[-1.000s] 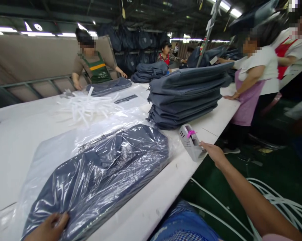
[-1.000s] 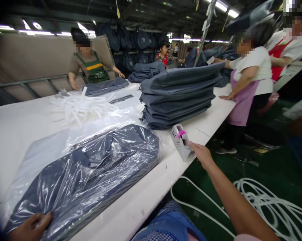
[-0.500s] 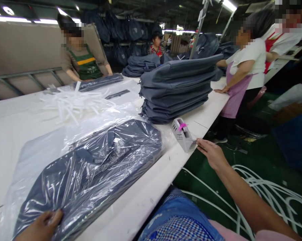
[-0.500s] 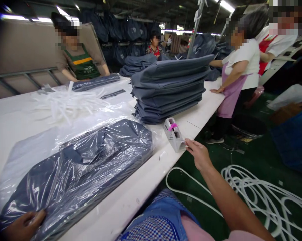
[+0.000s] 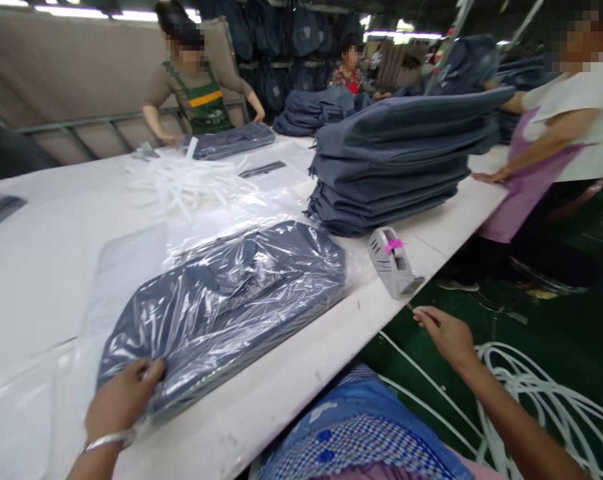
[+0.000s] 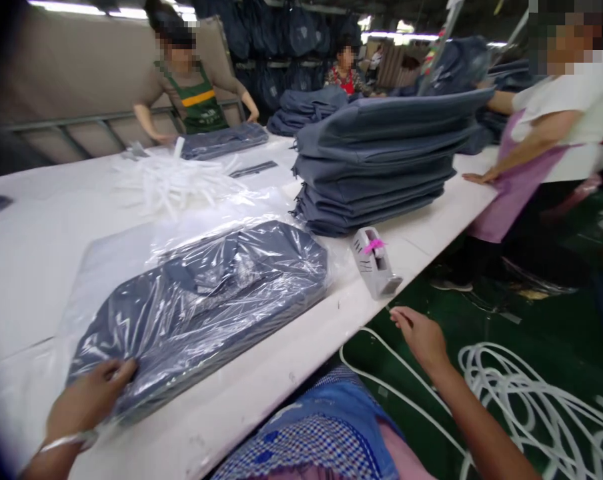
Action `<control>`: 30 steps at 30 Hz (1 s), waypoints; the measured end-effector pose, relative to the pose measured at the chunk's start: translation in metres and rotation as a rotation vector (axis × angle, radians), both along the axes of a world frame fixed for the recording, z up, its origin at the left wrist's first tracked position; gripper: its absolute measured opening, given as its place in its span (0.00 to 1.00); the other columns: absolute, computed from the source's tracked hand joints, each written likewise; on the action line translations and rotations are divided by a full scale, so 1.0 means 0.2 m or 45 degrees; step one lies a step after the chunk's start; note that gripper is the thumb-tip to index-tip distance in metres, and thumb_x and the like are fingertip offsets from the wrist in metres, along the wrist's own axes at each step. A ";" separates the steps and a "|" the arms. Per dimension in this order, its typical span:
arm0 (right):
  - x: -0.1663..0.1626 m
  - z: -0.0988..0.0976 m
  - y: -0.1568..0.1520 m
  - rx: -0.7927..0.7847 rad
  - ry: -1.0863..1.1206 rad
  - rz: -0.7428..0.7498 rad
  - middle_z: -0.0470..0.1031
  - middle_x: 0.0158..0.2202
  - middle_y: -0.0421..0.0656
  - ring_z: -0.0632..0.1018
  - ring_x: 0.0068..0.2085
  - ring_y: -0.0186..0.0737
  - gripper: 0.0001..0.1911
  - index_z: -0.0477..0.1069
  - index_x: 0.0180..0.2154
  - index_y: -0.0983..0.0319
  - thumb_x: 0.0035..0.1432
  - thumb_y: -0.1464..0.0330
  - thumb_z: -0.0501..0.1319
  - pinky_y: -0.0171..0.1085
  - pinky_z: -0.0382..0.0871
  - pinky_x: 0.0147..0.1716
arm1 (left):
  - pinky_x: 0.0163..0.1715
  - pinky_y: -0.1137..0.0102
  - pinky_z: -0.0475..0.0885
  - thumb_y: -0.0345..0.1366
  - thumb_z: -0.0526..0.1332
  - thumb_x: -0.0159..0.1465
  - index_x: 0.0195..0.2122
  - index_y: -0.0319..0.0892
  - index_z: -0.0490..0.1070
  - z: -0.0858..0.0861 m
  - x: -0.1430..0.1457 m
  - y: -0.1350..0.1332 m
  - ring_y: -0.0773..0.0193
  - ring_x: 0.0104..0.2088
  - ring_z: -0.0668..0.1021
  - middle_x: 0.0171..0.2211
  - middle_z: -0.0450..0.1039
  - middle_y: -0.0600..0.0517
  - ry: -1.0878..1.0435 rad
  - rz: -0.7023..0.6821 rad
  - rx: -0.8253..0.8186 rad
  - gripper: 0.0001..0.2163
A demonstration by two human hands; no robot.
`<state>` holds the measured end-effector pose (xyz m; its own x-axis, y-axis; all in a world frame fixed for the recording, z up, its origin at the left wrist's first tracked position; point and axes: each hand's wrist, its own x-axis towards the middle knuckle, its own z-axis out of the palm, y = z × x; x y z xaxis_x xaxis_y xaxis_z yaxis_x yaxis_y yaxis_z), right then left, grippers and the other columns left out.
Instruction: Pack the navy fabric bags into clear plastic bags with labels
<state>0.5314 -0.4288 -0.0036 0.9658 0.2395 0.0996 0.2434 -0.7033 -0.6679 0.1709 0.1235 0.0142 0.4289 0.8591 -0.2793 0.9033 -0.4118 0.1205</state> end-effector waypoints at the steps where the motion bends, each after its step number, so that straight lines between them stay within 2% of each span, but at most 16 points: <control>1: -0.01 0.04 0.02 -0.107 -0.092 0.188 0.82 0.37 0.44 0.82 0.38 0.52 0.17 0.79 0.37 0.55 0.57 0.52 0.58 0.49 0.75 0.41 | 0.30 0.68 0.66 0.55 0.51 0.60 0.29 0.49 0.75 0.04 0.02 -0.04 0.54 0.32 0.78 0.26 0.76 0.54 -0.005 -0.030 -0.014 0.19; 3: 0.00 0.15 0.14 -0.187 -0.209 0.568 0.82 0.40 0.44 0.81 0.41 0.53 0.16 0.80 0.37 0.53 0.58 0.52 0.58 0.50 0.74 0.44 | 0.30 0.68 0.64 0.53 0.51 0.61 0.30 0.46 0.75 0.10 0.06 -0.11 0.53 0.34 0.78 0.29 0.77 0.50 -0.045 -0.017 -0.028 0.20; 5: 0.00 0.28 0.35 -0.187 -0.250 0.927 0.82 0.39 0.42 0.81 0.40 0.50 0.14 0.80 0.37 0.52 0.59 0.54 0.59 0.47 0.74 0.42 | 0.30 0.68 0.63 0.52 0.51 0.62 0.29 0.44 0.74 0.12 0.07 -0.14 0.54 0.34 0.78 0.28 0.77 0.49 -0.099 -0.010 -0.016 0.19; 10: -0.13 0.62 1.04 -0.136 -0.158 1.768 0.80 0.33 0.41 0.79 0.34 0.39 0.10 0.78 0.36 0.56 0.64 0.63 0.59 0.37 0.70 0.34 | 0.31 0.69 0.62 0.50 0.52 0.62 0.29 0.45 0.74 0.09 0.05 -0.16 0.57 0.34 0.77 0.29 0.77 0.50 -0.183 0.062 0.015 0.17; 13: -0.25 0.71 1.44 -0.078 0.020 2.172 0.80 0.32 0.40 0.78 0.34 0.36 0.09 0.78 0.37 0.58 0.64 0.65 0.59 0.35 0.68 0.34 | 0.30 0.69 0.61 0.49 0.53 0.62 0.28 0.44 0.74 0.07 0.05 -0.17 0.58 0.33 0.77 0.28 0.77 0.51 -0.249 0.080 0.010 0.16; 17: -0.36 0.65 1.93 -0.068 0.347 2.508 0.79 0.32 0.39 0.77 0.33 0.33 0.09 0.78 0.36 0.60 0.62 0.64 0.62 0.33 0.68 0.35 | 0.30 0.69 0.60 0.48 0.54 0.63 0.27 0.45 0.73 0.06 0.04 -0.18 0.60 0.31 0.76 0.26 0.76 0.53 -0.324 0.118 -0.009 0.16; 21: -0.44 0.53 2.30 -0.232 0.484 2.668 0.79 0.32 0.40 0.75 0.31 0.32 0.11 0.78 0.37 0.62 0.61 0.62 0.62 0.32 0.66 0.33 | 0.28 0.70 0.58 0.49 0.54 0.63 0.26 0.45 0.73 0.05 0.04 -0.20 0.62 0.29 0.75 0.24 0.75 0.53 -0.400 0.154 -0.045 0.16; 26: -0.55 0.42 2.55 -0.395 0.406 2.811 0.77 0.27 0.39 0.72 0.27 0.31 0.12 0.78 0.35 0.64 0.60 0.62 0.63 0.31 0.61 0.29 | 0.27 0.70 0.55 0.47 0.56 0.62 0.26 0.45 0.71 0.07 0.04 -0.22 0.63 0.26 0.73 0.23 0.73 0.54 -0.477 0.190 -0.079 0.15; 30: -0.66 0.39 2.67 -0.511 0.107 2.876 0.76 0.26 0.38 0.71 0.26 0.31 0.11 0.79 0.34 0.63 0.60 0.62 0.63 0.31 0.57 0.27 | 0.27 0.70 0.55 0.46 0.56 0.62 0.26 0.44 0.72 0.08 0.04 -0.22 0.64 0.26 0.72 0.22 0.72 0.53 -0.488 0.194 -0.103 0.14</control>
<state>0.3993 0.1042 0.0744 -0.7962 0.5615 -0.2254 0.5491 0.5142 -0.6589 0.1797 0.0793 0.0299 0.3849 0.9024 -0.1935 0.8364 -0.2525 0.4864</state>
